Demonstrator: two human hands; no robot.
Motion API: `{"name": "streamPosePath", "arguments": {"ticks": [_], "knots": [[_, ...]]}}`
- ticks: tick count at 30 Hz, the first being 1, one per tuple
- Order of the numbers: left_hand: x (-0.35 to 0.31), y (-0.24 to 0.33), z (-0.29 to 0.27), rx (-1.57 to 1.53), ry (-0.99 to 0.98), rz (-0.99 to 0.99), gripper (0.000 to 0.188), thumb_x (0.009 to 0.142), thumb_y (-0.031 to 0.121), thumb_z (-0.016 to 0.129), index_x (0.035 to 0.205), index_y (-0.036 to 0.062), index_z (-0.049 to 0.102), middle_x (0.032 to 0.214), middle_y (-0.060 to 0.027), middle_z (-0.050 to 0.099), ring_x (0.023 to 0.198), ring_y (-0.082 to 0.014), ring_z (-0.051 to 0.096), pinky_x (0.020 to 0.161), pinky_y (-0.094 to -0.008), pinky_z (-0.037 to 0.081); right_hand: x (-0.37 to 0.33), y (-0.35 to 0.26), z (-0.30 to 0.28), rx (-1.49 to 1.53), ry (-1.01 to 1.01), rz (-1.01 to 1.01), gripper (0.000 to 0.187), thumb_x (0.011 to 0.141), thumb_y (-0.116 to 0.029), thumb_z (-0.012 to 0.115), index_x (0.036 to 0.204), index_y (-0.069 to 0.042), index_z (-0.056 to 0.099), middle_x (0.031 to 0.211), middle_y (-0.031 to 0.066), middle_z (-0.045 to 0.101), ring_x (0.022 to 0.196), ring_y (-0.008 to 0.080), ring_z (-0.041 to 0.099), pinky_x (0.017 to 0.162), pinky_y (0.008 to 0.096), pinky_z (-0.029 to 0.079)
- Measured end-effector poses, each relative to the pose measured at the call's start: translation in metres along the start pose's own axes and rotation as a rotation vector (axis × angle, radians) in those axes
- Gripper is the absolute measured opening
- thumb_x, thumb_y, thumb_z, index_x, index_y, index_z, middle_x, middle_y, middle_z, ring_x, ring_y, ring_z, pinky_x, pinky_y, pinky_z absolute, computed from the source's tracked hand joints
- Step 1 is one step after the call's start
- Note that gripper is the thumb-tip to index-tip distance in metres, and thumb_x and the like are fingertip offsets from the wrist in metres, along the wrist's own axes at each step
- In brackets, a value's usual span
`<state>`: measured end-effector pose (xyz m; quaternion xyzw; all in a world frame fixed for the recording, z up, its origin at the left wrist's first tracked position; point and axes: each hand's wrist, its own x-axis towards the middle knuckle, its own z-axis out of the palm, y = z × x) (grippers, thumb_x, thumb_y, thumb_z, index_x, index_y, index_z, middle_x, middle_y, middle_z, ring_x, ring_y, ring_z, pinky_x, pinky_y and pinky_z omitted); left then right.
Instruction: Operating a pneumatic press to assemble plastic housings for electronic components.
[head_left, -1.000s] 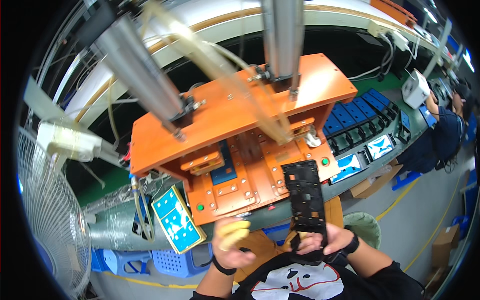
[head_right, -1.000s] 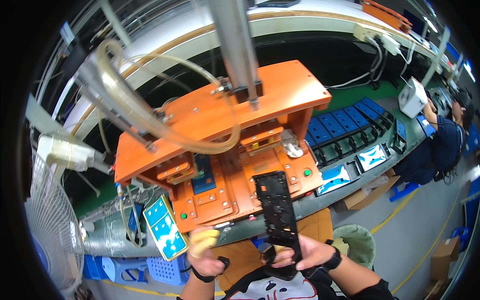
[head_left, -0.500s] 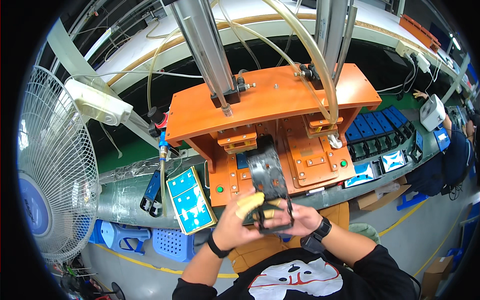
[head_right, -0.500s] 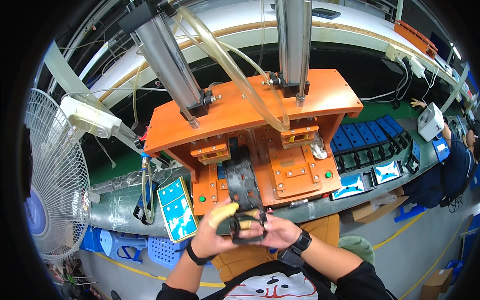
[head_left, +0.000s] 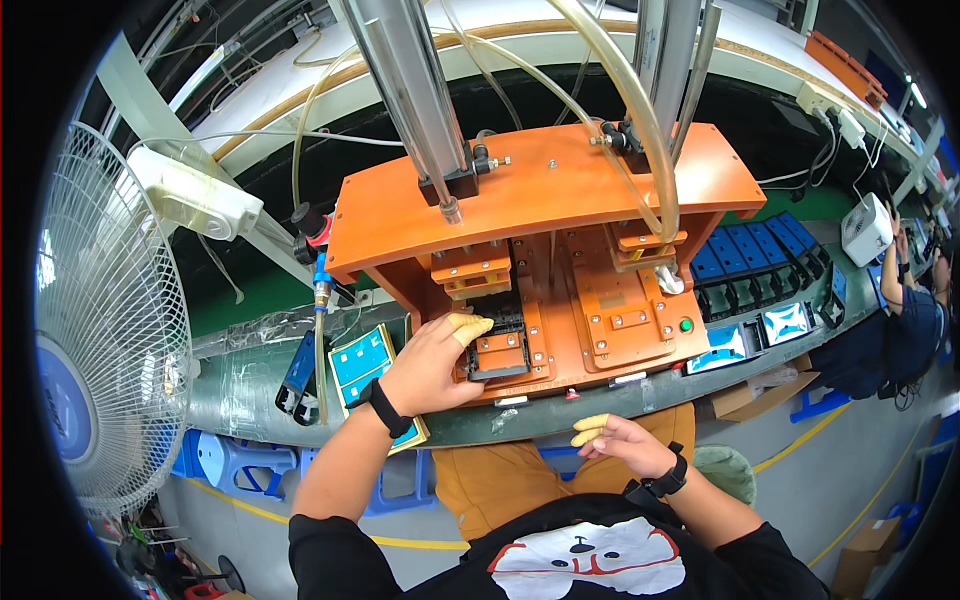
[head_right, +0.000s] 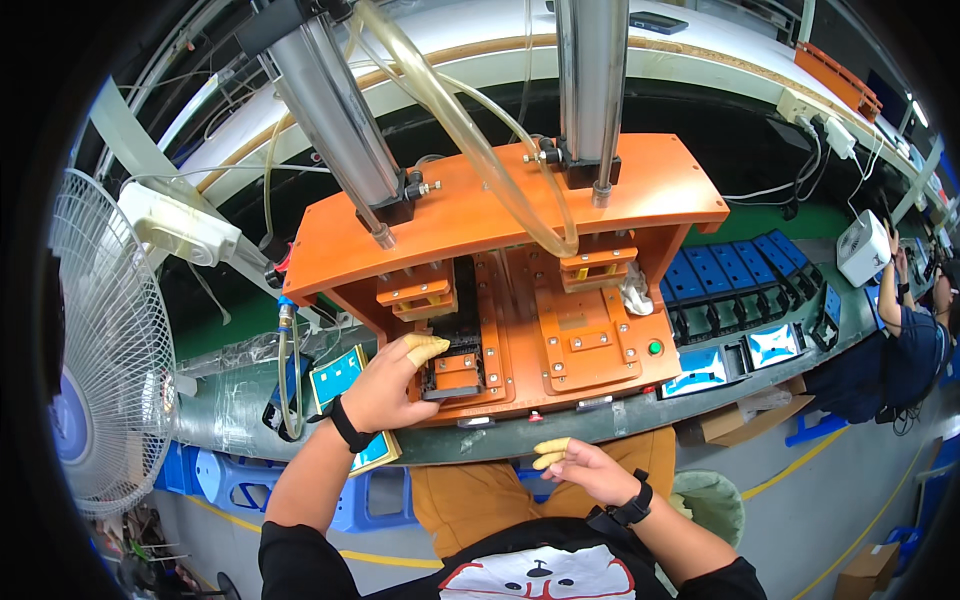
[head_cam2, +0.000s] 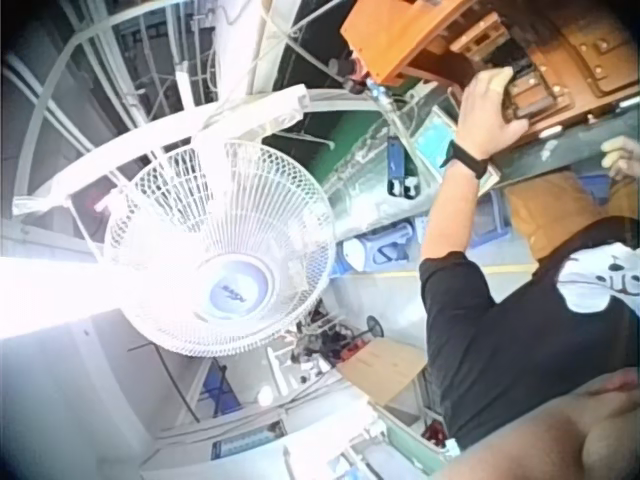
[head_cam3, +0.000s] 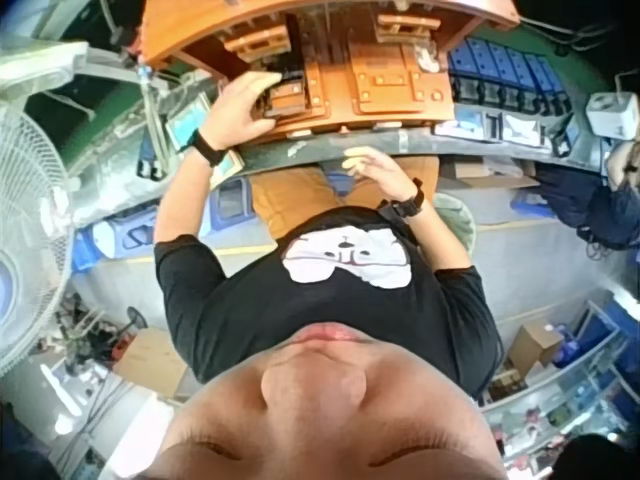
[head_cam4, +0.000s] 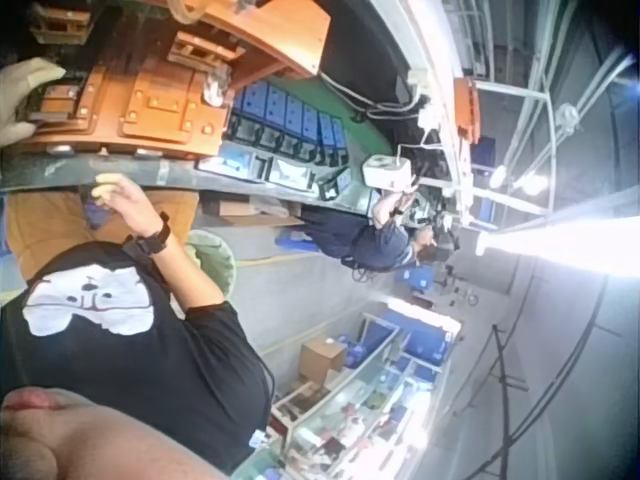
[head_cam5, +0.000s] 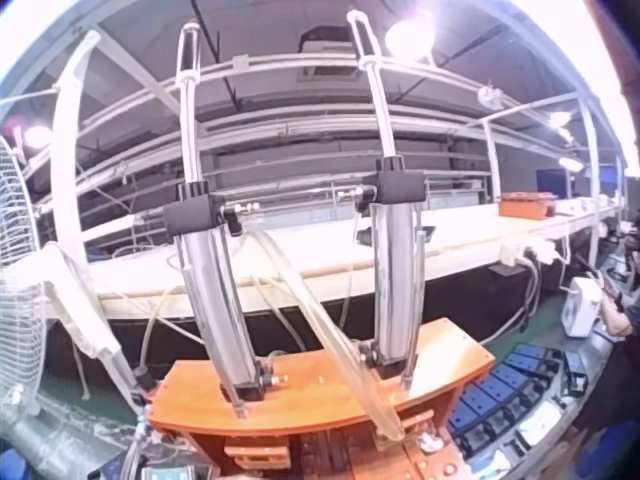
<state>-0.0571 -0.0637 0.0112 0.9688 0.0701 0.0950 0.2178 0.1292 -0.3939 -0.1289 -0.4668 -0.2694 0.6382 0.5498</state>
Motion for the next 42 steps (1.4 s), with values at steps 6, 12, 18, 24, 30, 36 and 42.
{"name": "streamPosePath", "arguments": {"ticks": [6,12,18,24,30,36,42], "knots": [[-0.003,0.001,-0.004,0.107,0.019,0.07,0.081,0.076,0.035,0.088,0.144,0.0059,0.058,0.141,-0.0192,0.06,0.13,-0.0422,0.056,0.113,-0.0485,0.044,-0.001,0.011,0.004,0.046,-0.005,-0.012,0.04,0.108,-0.01,0.06,0.147,-0.004,0.054,0.13,0.0092,0.07,0.115,0.0163,0.066,0.101,0.0351,0.054],[-0.058,-0.004,0.007,0.217,0.199,0.003,0.077,0.081,0.047,0.085,0.141,0.0055,0.061,0.14,-0.0164,0.062,0.135,-0.0403,0.056,0.113,-0.0513,0.043,-0.004,0.015,0.003,-0.063,-0.007,-0.082,0.039,0.107,-0.008,0.062,0.145,-0.002,0.055,0.129,0.0085,0.069,0.115,0.0136,0.065,0.102,0.0326,0.053],[-0.098,-0.004,0.042,0.259,0.242,-0.12,0.059,0.085,0.042,0.082,0.13,0.005,0.07,0.136,-0.0137,0.067,0.135,-0.0355,0.058,0.111,-0.0492,0.045,0.008,0.013,0.005,-0.066,-0.012,-0.023,0.038,0.107,-0.007,0.062,0.144,-0.002,0.056,0.128,0.0078,0.068,0.114,0.0116,0.063,0.102,0.0308,0.052],[-0.133,-0.014,0.057,0.177,0.388,-0.281,0.058,0.09,0.035,0.077,0.137,0.0028,0.064,0.138,-0.018,0.064,0.135,-0.0397,0.056,0.114,-0.0499,0.042,0.043,0.013,0.036,-0.312,-0.123,0.002,0.039,0.105,-0.011,0.067,0.141,-0.002,0.058,0.126,0.0062,0.069,0.108,0.0112,0.065,0.094,0.0278,0.054],[-0.18,-0.02,0.105,0.327,0.462,-0.737,0.061,0.09,0.034,0.078,0.137,0.0001,0.062,0.143,-0.0215,0.059,0.142,-0.0457,0.047,0.116,-0.0619,0.035,0.082,0.025,0.07,-0.4,-0.184,-0.001,0.037,0.103,-0.015,0.071,0.137,-0.004,0.063,0.115,0.004,0.073,0.098,0.0095,0.066,0.087,0.0265,0.054],[-0.189,-0.023,0.133,0.174,0.503,-0.826,0.064,0.087,0.034,0.079,0.137,-0.0013,0.063,0.151,-0.0227,0.055,0.151,-0.0492,0.037,0.123,-0.0718,0.017,0.122,0.039,0.107,-0.487,-0.275,-0.005,0.035,0.102,-0.017,0.072,0.134,-0.003,0.065,0.109,0.0028,0.073,0.091,0.0078,0.065,0.084,0.026,0.054],[-0.196,-0.025,0.129,0.061,0.562,-0.788,0.051,0.087,0.03,0.079,0.13,0.0041,0.069,0.147,-0.0187,0.061,0.15,-0.0478,0.04,0.123,-0.0693,0.018,0.145,0.027,0.144,-0.69,-0.291,-0.206,0.034,0.099,-0.02,0.072,0.13,-0.006,0.066,0.108,0.0077,0.069,0.091,0.0166,0.067,0.082,0.0323,0.056]]}}
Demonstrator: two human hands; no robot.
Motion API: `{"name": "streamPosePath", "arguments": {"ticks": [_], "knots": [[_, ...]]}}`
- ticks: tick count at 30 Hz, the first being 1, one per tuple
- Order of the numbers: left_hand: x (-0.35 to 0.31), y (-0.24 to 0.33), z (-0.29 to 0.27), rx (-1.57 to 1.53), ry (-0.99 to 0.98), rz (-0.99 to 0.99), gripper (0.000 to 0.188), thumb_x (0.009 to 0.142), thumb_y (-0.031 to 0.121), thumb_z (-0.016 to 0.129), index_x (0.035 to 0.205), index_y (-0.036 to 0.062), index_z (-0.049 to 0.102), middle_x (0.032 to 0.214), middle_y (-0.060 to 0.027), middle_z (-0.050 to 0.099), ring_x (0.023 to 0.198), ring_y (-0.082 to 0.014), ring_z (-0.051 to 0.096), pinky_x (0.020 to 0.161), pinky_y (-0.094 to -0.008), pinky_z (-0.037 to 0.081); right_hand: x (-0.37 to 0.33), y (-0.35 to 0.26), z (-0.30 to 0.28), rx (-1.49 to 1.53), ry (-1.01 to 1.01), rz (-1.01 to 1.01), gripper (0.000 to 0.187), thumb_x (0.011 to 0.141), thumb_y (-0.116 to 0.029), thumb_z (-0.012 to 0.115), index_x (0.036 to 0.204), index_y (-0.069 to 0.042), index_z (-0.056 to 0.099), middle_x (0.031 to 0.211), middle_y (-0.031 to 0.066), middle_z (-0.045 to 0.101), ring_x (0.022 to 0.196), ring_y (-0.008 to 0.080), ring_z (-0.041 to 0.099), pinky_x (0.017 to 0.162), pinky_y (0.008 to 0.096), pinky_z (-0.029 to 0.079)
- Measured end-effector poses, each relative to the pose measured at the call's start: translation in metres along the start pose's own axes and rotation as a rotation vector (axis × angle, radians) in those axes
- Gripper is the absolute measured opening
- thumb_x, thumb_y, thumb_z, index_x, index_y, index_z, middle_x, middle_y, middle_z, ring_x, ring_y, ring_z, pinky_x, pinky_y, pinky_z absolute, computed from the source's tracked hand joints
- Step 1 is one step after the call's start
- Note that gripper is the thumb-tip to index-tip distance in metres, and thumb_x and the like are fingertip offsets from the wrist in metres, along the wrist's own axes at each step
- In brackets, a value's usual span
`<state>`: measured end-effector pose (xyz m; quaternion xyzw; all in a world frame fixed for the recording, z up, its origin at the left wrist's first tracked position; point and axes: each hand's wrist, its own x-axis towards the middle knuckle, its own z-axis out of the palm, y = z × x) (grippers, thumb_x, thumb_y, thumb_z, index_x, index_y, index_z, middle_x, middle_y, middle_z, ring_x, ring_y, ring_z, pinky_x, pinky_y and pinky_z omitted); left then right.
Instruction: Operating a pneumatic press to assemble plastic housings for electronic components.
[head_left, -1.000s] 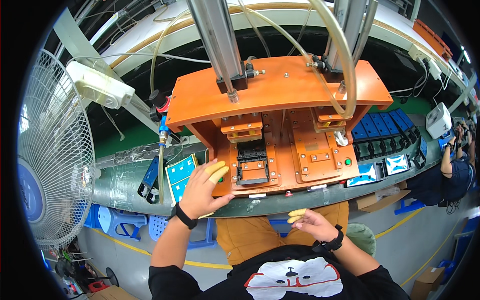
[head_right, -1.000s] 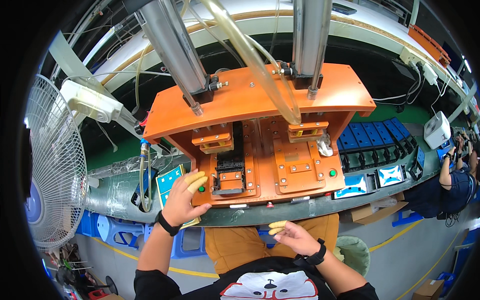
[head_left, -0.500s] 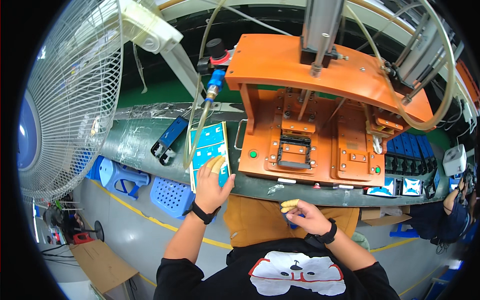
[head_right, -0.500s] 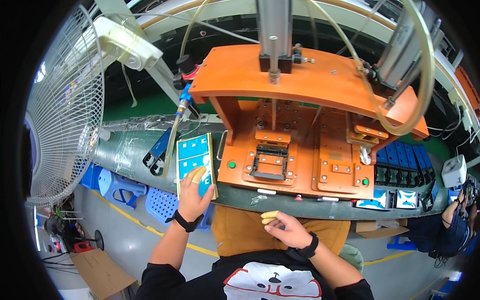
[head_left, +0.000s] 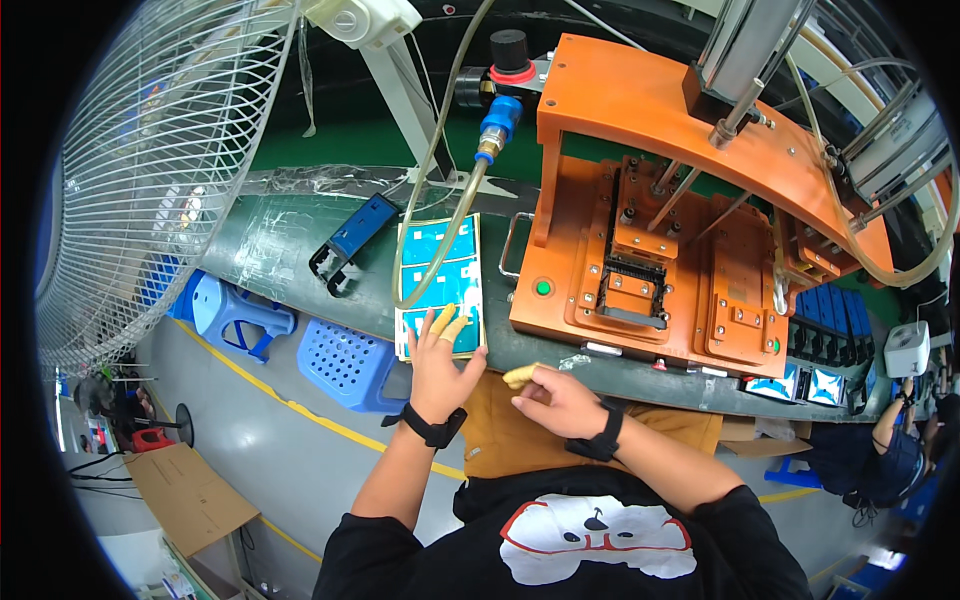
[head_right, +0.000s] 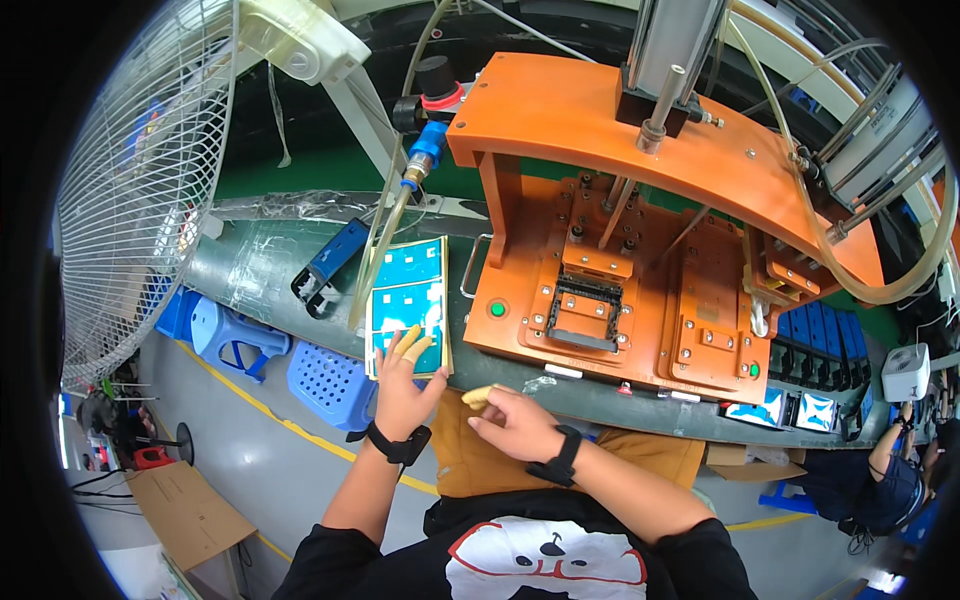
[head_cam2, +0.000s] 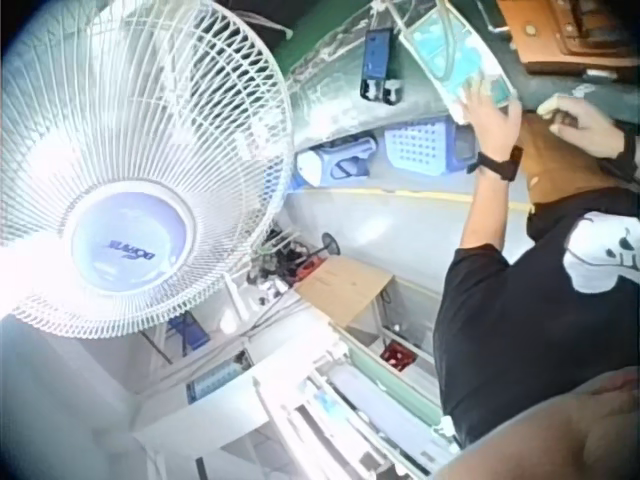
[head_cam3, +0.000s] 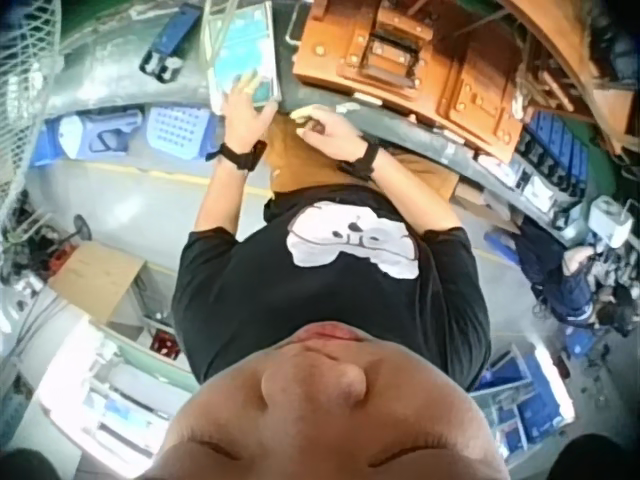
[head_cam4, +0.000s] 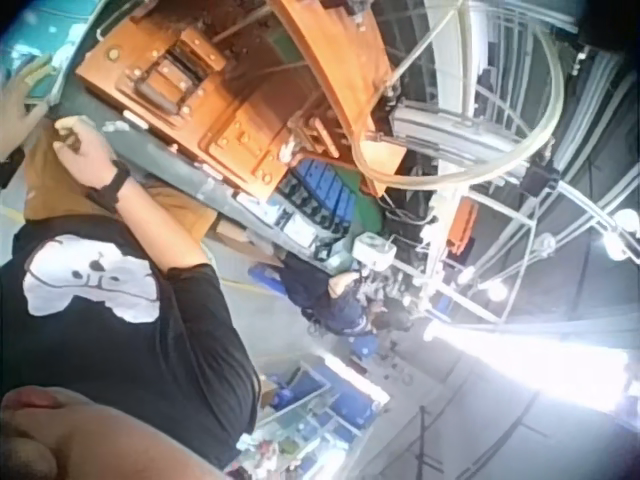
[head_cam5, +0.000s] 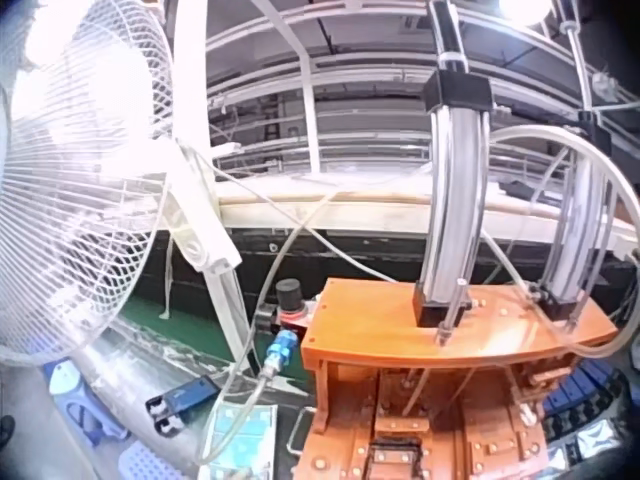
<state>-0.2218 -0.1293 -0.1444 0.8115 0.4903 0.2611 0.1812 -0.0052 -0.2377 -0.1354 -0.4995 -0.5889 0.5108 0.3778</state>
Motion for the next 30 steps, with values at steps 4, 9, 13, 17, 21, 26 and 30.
{"name": "streamPosePath", "arguments": {"ticks": [4,9,13,17,21,26,30], "knots": [[0.005,-0.007,-0.008,-0.154,0.017,-0.049,0.031,0.087,0.022,0.081,0.115,0.0083,0.076,0.138,-0.015,0.068,0.145,-0.0439,0.047,0.123,-0.0638,0.023,0.026,-0.016,0.001,-0.498,0.052,-0.413,0.041,0.093,-0.023,0.07,0.131,-0.008,0.065,0.117,0.0154,0.061,0.105,0.0337,0.064,0.089,0.0469,0.053],[0.02,-0.022,-0.017,-0.293,0.139,0.014,0.012,0.085,0.011,0.083,0.093,0.0033,0.079,0.108,-0.0181,0.077,0.101,-0.0353,0.073,0.09,-0.0417,0.056,0.053,-0.021,0.009,-0.796,-0.06,-0.435,0.045,0.089,-0.025,0.071,0.13,-0.007,0.064,0.12,0.0151,0.061,0.107,0.0337,0.062,0.09,0.047,0.05],[0.038,-0.061,-0.038,-0.253,0.153,-0.057,0.015,0.087,0.008,0.081,0.1,0.0021,0.078,0.107,-0.018,0.077,0.096,-0.0314,0.074,0.089,-0.0398,0.056,0.062,-0.013,0.015,-0.896,-0.087,-0.368,0.049,0.089,-0.027,0.072,0.133,-0.007,0.062,0.126,0.0149,0.061,0.108,0.0337,0.062,0.09,0.0474,0.05],[0.058,-0.119,-0.089,-0.24,0.359,-0.117,0.017,0.092,0.009,0.081,0.105,-0.001,0.077,0.105,-0.0122,0.079,0.098,-0.0193,0.072,0.092,-0.0351,0.056,0.061,-0.01,0.016,-0.896,-0.08,-0.356,0.047,0.086,-0.021,0.072,0.129,-0.008,0.063,0.126,0.0157,0.061,0.105,0.0335,0.062,0.087,0.0481,0.052],[0.042,-0.139,-0.159,-0.236,0.537,-0.314,0.022,0.101,0.015,0.075,0.112,-0.0031,0.076,0.1,-0.0049,0.075,0.089,-0.0105,0.067,0.081,-0.0269,0.053,0.05,-0.025,0.007,-0.845,-0.113,-0.39,0.051,0.09,-0.024,0.071,0.137,-0.009,0.061,0.137,0.0164,0.059,0.111,0.0339,0.063,0.093,0.0471,0.052],[-0.024,-0.076,-0.198,-0.241,0.339,-0.236,0.018,0.101,0.006,0.068,0.114,-0.0053,0.074,0.113,-0.0114,0.075,0.104,-0.0172,0.069,0.095,-0.0324,0.054,-0.009,-0.07,-0.042,-0.626,0.082,-0.699,0.051,0.084,-0.016,0.077,0.133,-0.012,0.065,0.139,0.015,0.06,0.104,0.0304,0.063,0.088,0.0424,0.053],[-0.053,-0.012,-0.165,-0.422,-0.04,-0.186,0.029,0.089,-0.009,0.069,0.118,-0.0037,0.07,0.11,-0.0115,0.074,0.102,-0.019,0.074,0.092,-0.0326,0.058,-0.044,-0.099,-0.09,-0.808,0.83,-0.629,0.047,0.078,-0.017,0.084,0.123,-0.011,0.073,0.129,0.0106,0.064,0.103,0.03,0.063,0.085,0.0411,0.054]]}}
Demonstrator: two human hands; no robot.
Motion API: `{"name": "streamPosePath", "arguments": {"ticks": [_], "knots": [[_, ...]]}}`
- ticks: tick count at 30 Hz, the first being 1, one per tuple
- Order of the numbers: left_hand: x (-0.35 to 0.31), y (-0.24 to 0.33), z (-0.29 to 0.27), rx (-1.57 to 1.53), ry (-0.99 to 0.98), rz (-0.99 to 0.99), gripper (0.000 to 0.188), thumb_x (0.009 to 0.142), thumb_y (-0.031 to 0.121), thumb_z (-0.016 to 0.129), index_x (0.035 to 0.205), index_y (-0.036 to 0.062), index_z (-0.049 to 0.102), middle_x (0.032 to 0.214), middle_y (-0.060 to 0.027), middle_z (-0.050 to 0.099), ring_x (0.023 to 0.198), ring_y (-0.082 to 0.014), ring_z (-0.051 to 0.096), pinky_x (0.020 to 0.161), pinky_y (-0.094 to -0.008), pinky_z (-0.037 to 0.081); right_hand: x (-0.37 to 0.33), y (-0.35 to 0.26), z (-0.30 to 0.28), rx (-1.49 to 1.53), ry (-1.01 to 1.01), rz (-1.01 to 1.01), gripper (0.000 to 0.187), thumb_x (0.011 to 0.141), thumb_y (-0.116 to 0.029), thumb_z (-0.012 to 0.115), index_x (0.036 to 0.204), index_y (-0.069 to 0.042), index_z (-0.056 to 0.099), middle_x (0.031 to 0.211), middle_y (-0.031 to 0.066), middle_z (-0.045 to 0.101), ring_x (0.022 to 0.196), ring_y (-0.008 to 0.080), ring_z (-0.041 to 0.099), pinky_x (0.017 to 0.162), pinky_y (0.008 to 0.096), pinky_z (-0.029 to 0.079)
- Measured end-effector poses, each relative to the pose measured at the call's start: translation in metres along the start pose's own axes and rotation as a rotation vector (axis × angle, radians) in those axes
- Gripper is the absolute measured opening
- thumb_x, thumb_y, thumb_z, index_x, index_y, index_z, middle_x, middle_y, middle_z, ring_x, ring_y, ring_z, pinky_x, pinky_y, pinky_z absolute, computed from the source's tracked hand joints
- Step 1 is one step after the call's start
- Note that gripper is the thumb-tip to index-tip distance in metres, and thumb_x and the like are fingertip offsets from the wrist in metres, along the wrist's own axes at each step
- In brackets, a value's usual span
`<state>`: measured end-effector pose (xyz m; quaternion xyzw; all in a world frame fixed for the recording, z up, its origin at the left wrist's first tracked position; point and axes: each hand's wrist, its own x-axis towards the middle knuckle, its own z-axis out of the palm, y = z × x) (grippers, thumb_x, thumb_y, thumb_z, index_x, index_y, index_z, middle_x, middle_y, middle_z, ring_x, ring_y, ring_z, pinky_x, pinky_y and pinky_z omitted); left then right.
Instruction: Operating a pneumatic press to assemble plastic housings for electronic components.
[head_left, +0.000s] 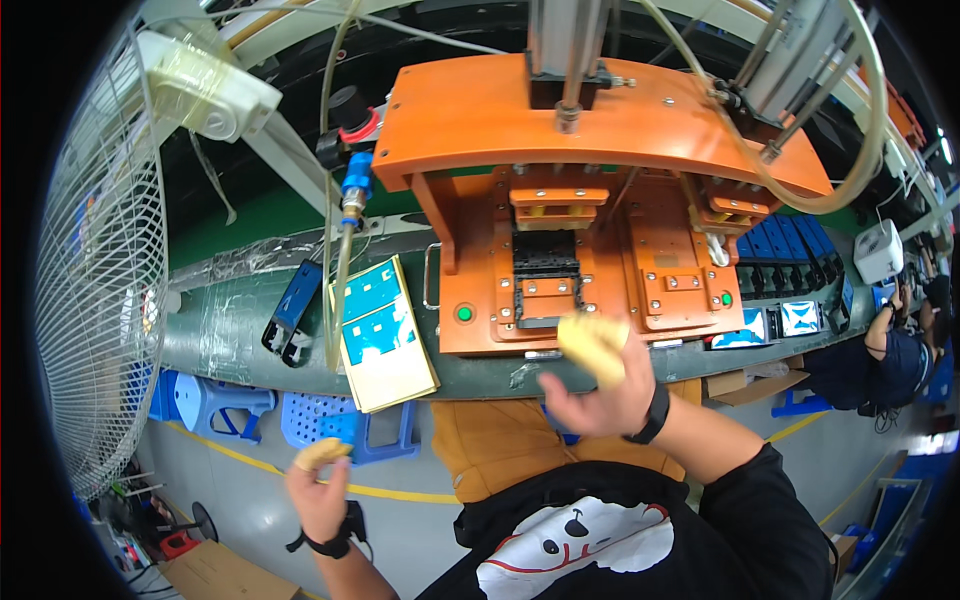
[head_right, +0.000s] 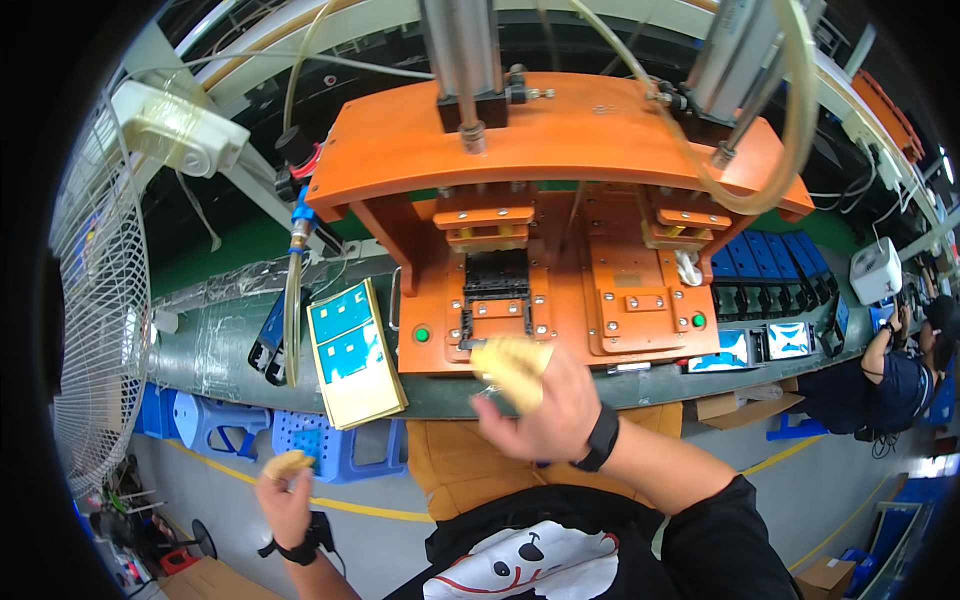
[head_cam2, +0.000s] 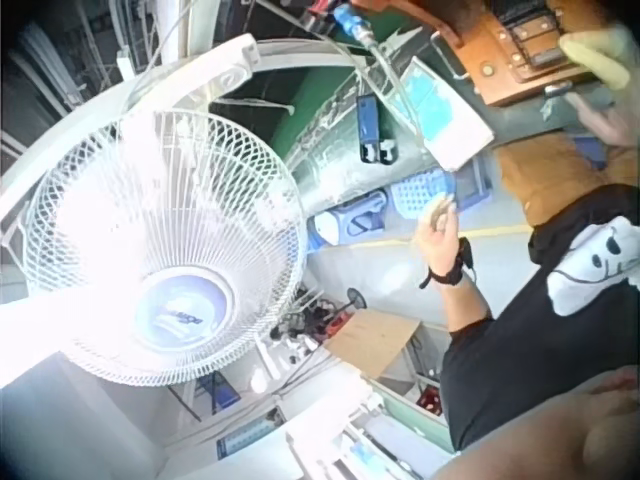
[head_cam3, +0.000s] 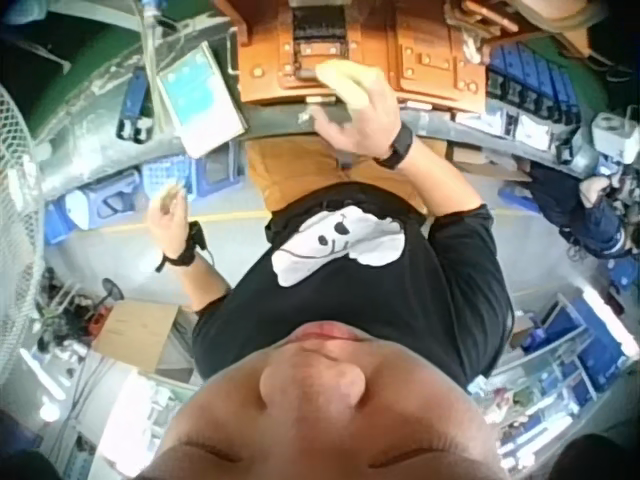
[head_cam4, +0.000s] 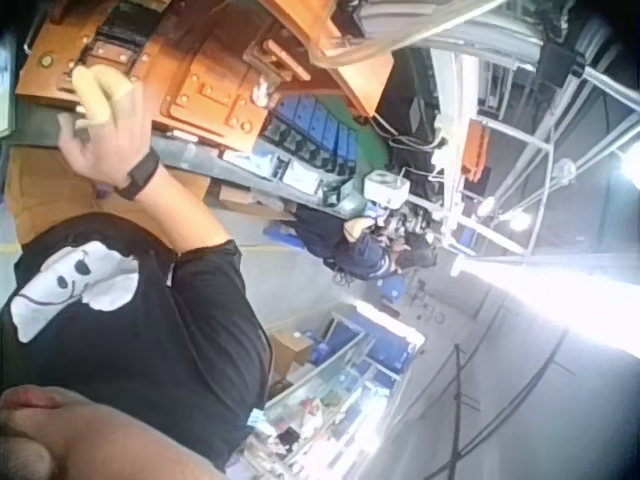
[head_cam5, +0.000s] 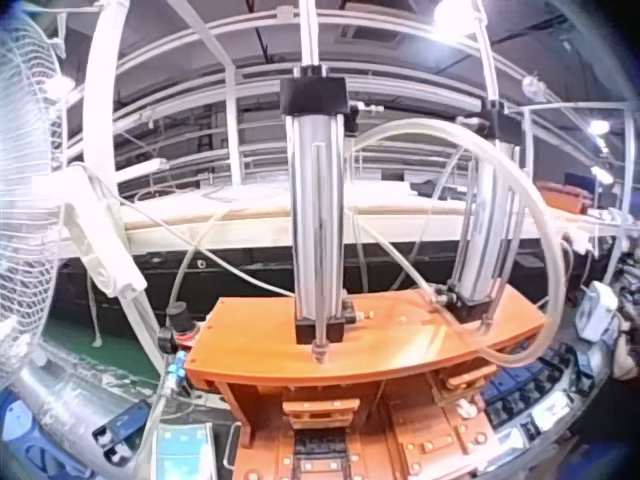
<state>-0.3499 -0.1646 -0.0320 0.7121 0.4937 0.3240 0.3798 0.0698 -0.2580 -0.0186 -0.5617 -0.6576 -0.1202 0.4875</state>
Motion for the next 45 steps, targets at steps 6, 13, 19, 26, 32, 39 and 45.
{"name": "streamPosePath", "arguments": {"ticks": [6,13,19,26,32,39,45], "knots": [[0.014,0.048,0.102,-0.385,-0.453,0.034,0.029,0.091,-0.005,0.076,0.119,-0.0051,0.071,0.102,-0.0135,0.08,0.095,-0.0169,0.077,0.086,-0.029,0.06,0.03,0.036,-0.02,-0.171,-0.27,-0.076,0.026,0.086,-0.018,0.08,0.11,-0.008,0.074,0.116,0.0071,0.068,0.109,0.0312,0.061,0.091,0.0414,0.048],[0.097,0.11,0.167,-0.283,-0.544,0.292,0.035,0.095,-0.001,0.073,0.129,-0.0042,0.067,0.11,-0.0122,0.079,0.101,-0.0167,0.075,0.092,-0.0312,0.059,0.058,0.051,-0.065,-0.091,0.152,-0.318,0.036,0.075,-0.005,0.083,0.11,-0.008,0.075,0.104,0.0054,0.076,0.086,0.0252,0.07,0.073,0.0376,0.054],[0.174,0.145,0.197,0.082,-0.403,0.514,0.043,0.096,0.012,0.074,0.137,0.0012,0.063,0.123,-0.0182,0.073,0.114,-0.0287,0.071,0.099,-0.0373,0.055,-0.01,0.041,-0.172,-0.043,0.303,-0.048,0.02,0.08,-0.005,0.085,0.098,-0.001,0.076,0.092,0.0115,0.077,0.078,0.0283,0.075,0.069,0.0365,0.059],[0.247,0.146,0.231,0.403,-0.487,0.486,0.034,0.1,0.022,0.066,0.132,0.012,0.07,0.139,-0.0191,0.067,0.129,-0.0358,0.062,0.108,-0.0437,0.051,-0.15,0.048,-0.214,0.427,0.792,0.607,0.023,0.109,-0.017,0.062,0.117,0.004,0.07,0.096,0.0114,0.075,0.082,0.0187,0.073,0.073,0.0308,0.059],[0.299,0.126,0.261,0.797,-0.254,1.002,0.04,0.099,0.032,0.069,0.134,0.0131,0.067,0.13,-0.0136,0.07,0.123,-0.0367,0.064,0.101,-0.046,0.053,-0.197,0.056,-0.224,0.687,0.918,0.773,0.024,0.11,-0.016,0.056,0.129,-0.001,0.062,0.094,0.0112,0.073,0.073,0.0192,0.07,0.067,0.0345,0.061],[0.321,0.138,0.272,0.973,-0.116,1.174,0.04,0.096,0.031,0.07,0.133,0.0133,0.066,0.129,-0.0127,0.069,0.12,-0.0361,0.065,0.1,-0.0461,0.053,-0.188,0.056,-0.209,0.778,0.792,0.842,0.028,0.107,-0.022,0.067,0.115,0.004,0.07,0.095,0.0141,0.076,0.078,0.0164,0.071,0.073,0.0285,0.058],[0.306,0.141,0.264,1.188,0.04,1.331,0.041,0.094,0.03,0.071,0.132,0.0134,0.065,0.128,-0.012,0.068,0.117,-0.0356,0.065,0.1,-0.0462,0.052,-0.18,0.054,-0.195,0.878,0.717,0.852,0.029,0.107,-0.021,0.068,0.115,0.007,0.072,0.097,0.0107,0.077,0.081,0.0142,0.071,0.075,0.0276,0.057]]}}
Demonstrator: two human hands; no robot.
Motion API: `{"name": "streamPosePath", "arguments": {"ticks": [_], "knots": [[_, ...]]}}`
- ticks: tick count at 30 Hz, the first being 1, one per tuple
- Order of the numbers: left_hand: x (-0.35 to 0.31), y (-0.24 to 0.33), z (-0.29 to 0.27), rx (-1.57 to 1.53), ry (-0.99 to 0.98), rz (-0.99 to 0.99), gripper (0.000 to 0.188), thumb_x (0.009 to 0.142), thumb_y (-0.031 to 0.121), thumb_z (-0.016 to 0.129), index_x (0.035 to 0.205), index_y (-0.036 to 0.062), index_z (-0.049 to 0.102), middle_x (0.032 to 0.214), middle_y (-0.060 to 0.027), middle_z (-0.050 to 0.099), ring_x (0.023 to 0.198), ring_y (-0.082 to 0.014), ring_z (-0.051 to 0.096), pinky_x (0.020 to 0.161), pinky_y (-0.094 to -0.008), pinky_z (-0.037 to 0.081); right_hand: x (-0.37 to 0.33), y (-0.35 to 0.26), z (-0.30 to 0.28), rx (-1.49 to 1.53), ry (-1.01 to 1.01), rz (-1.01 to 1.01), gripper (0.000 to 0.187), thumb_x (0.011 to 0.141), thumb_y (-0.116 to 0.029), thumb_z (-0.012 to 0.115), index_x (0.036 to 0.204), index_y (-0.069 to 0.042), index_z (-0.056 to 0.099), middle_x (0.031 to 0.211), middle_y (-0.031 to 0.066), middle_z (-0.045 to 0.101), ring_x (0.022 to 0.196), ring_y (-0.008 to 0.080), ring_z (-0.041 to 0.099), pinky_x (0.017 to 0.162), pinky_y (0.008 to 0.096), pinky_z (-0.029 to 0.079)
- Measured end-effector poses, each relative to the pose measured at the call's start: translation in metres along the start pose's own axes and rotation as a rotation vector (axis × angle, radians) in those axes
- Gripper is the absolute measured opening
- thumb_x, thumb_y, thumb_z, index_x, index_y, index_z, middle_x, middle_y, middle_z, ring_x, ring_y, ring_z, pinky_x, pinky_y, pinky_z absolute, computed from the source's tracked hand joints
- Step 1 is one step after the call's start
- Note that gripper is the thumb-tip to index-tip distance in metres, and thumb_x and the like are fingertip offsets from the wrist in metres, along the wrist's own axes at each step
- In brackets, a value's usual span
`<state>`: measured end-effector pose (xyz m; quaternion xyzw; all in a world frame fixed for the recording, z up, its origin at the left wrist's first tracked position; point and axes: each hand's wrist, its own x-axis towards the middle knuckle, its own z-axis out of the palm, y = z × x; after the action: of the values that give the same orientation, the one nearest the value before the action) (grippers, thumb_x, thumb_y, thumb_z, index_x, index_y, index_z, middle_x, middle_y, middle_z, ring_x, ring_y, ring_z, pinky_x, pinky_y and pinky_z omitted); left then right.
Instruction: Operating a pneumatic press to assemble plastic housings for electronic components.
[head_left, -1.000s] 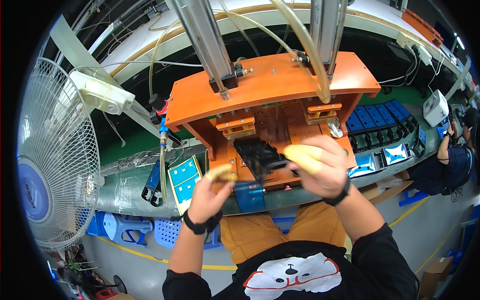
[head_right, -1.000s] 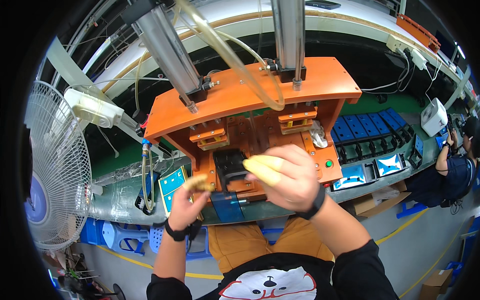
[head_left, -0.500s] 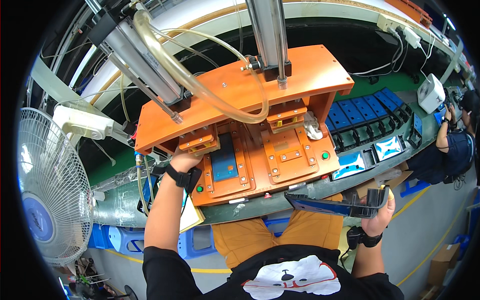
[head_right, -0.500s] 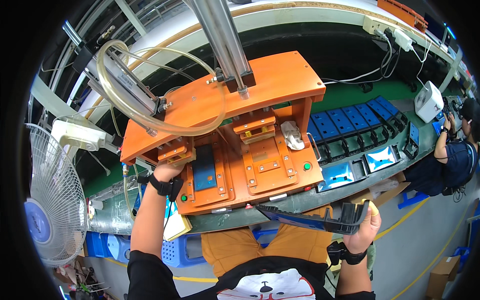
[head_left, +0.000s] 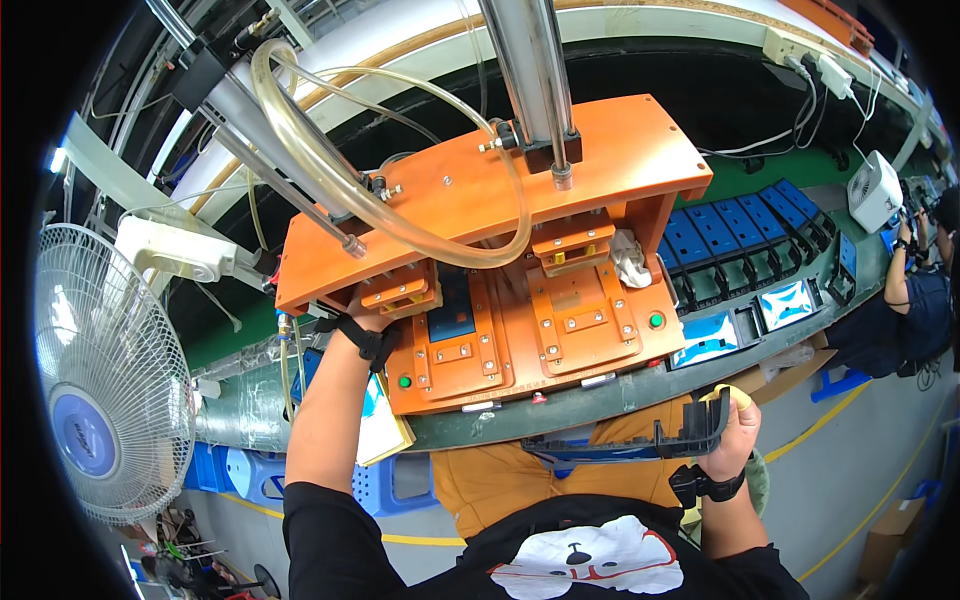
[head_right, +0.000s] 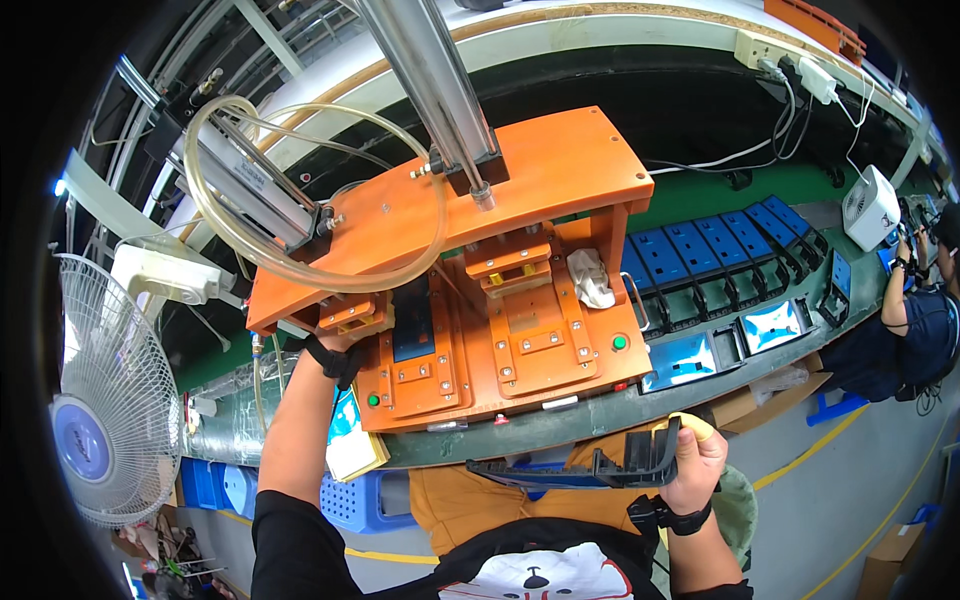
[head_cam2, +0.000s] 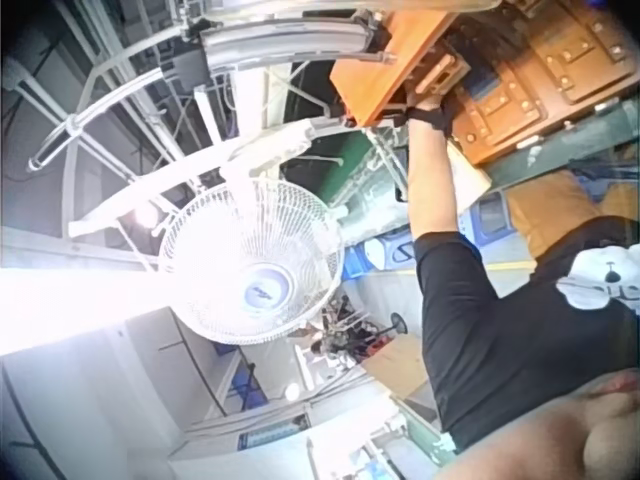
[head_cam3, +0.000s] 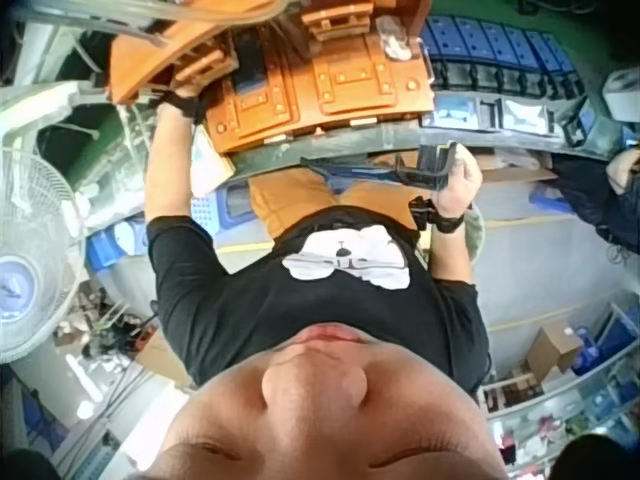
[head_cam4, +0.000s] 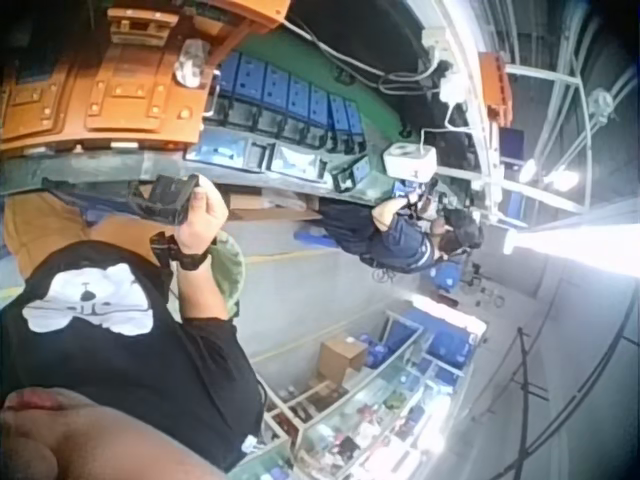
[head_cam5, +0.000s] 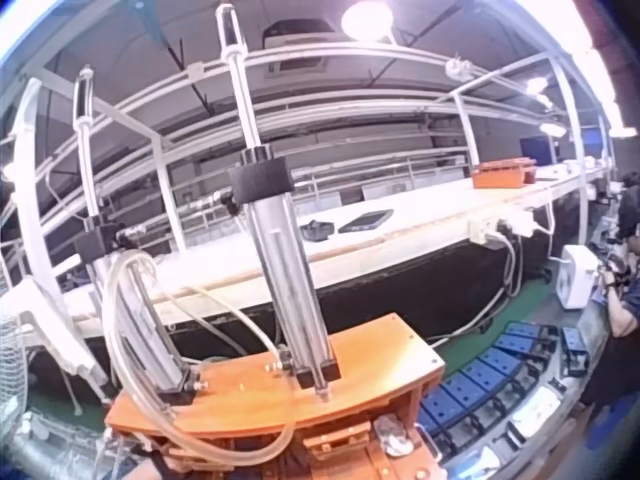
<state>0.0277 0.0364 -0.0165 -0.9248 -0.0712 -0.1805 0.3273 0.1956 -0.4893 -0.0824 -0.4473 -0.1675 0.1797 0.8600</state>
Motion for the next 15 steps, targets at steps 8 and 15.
{"name": "streamPosePath", "arguments": {"ticks": [8,15], "knots": [[-0.005,0.004,0.011,-0.563,-0.094,-0.138,0.041,0.092,0.027,0.07,0.13,0.0134,0.064,0.125,-0.0123,0.068,0.114,-0.0334,0.066,0.099,-0.0461,0.052,0.001,0.008,0.016,0.006,0.029,0.005,0.028,0.11,-0.018,0.062,0.119,0.007,0.07,0.102,0.0101,0.076,0.083,0.0137,0.072,0.076,0.0276,0.058],[-0.01,0.011,-0.018,-0.554,-0.121,-0.123,0.039,0.093,0.028,0.072,0.13,0.0135,0.067,0.121,-0.0126,0.07,0.116,-0.0334,0.066,0.1,-0.0444,0.052,-0.003,0.011,0.031,-0.02,-0.013,0.03,0.028,0.111,-0.019,0.059,0.122,0.006,0.068,0.095,0.0096,0.075,0.076,0.0136,0.069,0.07,0.0269,0.057]]}}
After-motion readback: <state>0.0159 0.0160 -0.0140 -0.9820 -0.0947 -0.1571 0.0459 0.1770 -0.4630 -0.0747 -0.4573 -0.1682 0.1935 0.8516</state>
